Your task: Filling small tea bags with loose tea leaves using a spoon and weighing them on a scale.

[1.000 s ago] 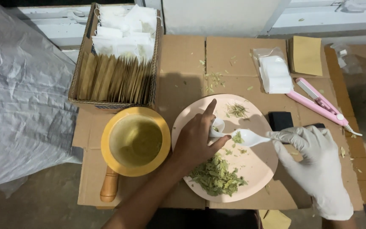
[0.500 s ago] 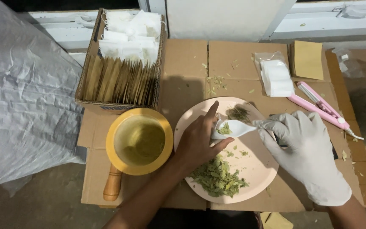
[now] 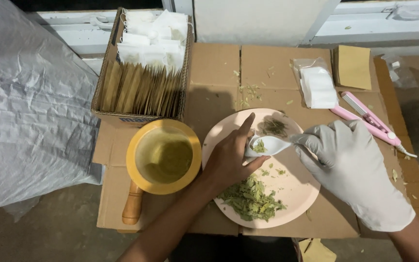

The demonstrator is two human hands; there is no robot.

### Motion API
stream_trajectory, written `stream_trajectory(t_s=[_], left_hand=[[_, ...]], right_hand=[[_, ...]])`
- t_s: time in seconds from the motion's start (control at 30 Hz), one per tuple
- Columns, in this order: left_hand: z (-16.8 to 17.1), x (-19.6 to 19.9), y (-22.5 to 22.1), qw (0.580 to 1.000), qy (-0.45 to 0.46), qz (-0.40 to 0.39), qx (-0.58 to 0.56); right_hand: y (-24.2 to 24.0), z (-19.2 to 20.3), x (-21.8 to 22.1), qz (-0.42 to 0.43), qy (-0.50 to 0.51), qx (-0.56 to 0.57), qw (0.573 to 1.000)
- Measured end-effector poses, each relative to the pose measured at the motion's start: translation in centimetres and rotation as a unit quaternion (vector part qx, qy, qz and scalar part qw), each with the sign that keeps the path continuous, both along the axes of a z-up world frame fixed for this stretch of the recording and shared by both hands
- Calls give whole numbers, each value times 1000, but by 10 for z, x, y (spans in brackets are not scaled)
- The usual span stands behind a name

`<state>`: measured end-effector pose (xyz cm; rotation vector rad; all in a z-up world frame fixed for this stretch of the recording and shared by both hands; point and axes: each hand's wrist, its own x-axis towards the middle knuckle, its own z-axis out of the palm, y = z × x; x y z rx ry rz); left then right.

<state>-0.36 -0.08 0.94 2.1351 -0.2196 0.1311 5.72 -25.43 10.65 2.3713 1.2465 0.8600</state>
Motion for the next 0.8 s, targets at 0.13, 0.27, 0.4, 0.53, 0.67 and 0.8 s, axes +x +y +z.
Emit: stream_trajectory(t_s=[0.13, 0.27, 0.4, 0.53, 0.67, 0.8], left_hand=[[-2, -1, 0, 1000, -12, -2, 12], [-5, 1, -1, 999, -29, -6, 23], [-8, 1, -1, 999, -44, -13, 28], [-22, 2, -2, 993, -110, -20, 34], [-27, 0, -3, 991, -124, -24, 45], [-26, 1, -3, 991, -124, -18, 45]], right_hand=[[7, 12, -4, 25, 12, -3, 1000], [10, 15, -9, 19, -17, -23, 999], [16, 19, -17, 5, -53, -61, 997], [23, 25, -22, -6, -88, -63, 994], [22, 19, -28, -40, -113, -38, 992], [29, 29, -31, -8, -102, -37, 994]])
